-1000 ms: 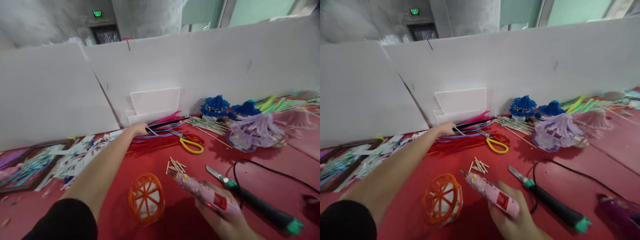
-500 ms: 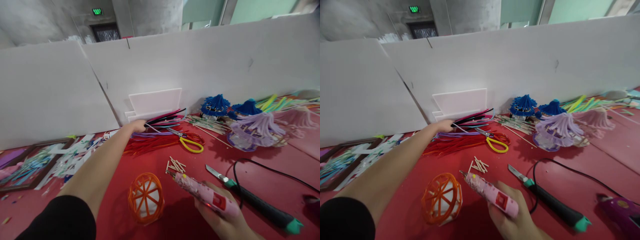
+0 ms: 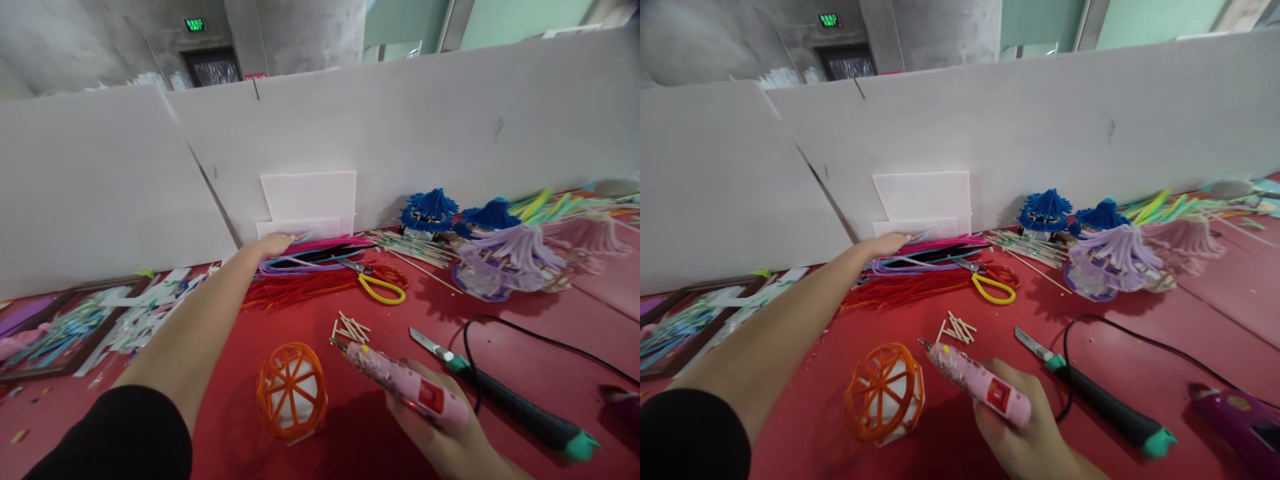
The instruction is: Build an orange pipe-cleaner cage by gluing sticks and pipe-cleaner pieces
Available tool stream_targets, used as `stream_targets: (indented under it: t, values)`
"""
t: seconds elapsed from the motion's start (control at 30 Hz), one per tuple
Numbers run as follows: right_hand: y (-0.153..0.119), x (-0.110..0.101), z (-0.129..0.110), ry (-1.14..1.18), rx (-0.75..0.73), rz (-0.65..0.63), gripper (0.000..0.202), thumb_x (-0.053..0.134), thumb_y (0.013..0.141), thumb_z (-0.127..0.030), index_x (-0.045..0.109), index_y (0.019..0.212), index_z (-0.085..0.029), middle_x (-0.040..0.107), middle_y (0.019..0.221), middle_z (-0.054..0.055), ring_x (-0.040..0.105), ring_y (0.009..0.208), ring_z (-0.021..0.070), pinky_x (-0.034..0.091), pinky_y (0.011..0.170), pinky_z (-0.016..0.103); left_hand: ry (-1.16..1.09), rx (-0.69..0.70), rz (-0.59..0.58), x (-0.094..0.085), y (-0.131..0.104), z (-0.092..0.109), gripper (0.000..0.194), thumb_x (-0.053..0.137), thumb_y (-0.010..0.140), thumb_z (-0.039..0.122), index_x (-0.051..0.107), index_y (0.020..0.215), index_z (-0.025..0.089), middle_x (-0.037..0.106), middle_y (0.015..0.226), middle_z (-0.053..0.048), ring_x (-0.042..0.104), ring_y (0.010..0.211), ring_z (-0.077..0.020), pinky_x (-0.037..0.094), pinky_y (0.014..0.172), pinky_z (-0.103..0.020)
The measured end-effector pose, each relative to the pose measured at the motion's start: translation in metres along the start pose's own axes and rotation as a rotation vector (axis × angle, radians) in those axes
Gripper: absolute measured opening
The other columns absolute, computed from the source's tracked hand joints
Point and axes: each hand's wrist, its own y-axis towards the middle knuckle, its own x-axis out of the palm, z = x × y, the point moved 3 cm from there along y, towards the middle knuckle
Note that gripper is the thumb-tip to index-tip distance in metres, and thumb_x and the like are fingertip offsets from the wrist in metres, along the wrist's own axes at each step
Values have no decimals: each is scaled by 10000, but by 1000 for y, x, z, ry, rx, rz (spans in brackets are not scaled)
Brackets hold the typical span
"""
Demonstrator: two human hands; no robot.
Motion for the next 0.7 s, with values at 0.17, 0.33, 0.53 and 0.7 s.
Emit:
stream_targets:
  t: [0.17, 0.33, 0.53, 0.7]
  values:
    - [1, -2, -3, -9, -12, -14, 219, 562, 838, -221, 436, 659, -227, 400, 578, -54, 374, 473, 91, 323, 430, 216, 11, 14, 131, -6, -3, 6, 344, 606, 958, 342, 587, 1255, 170, 618, 1271, -105, 644, 1077, -237, 568, 904, -451]
    - [-1, 0, 3, 28, -5, -11, 225, 552, 852, -209, 421, 670, -228, 395, 583, -63, 364, 473, 86, 311, 435, 212, -67, 36, 342, -27, -13, 16, 349, 612, 955, 346, 587, 1251, 163, 620, 1263, -104, 648, 1069, -236, 572, 895, -451]
    - [-1, 0, 3, 38, 5, -6, 233, 546, 863, -230, 419, 668, -226, 387, 575, -65, 349, 471, 81, 301, 431, 211, -193, 150, 652, -52, -26, 33, 305, 476, 1004, 402, 667, 1069, 172, 724, 888, -47, 655, 783, -173, 514, 769, -302]
    - [5, -3, -6, 11, -8, 33, 234, 584, 833, -249, 458, 638, -231, 413, 551, -49, 387, 460, 100, 342, 418, 225, -335, 235, 969, -75, -44, 43, 508, 226, 1039, 537, 579, 1150, 189, 680, 980, -76, 642, 867, -188, 470, 743, -303]
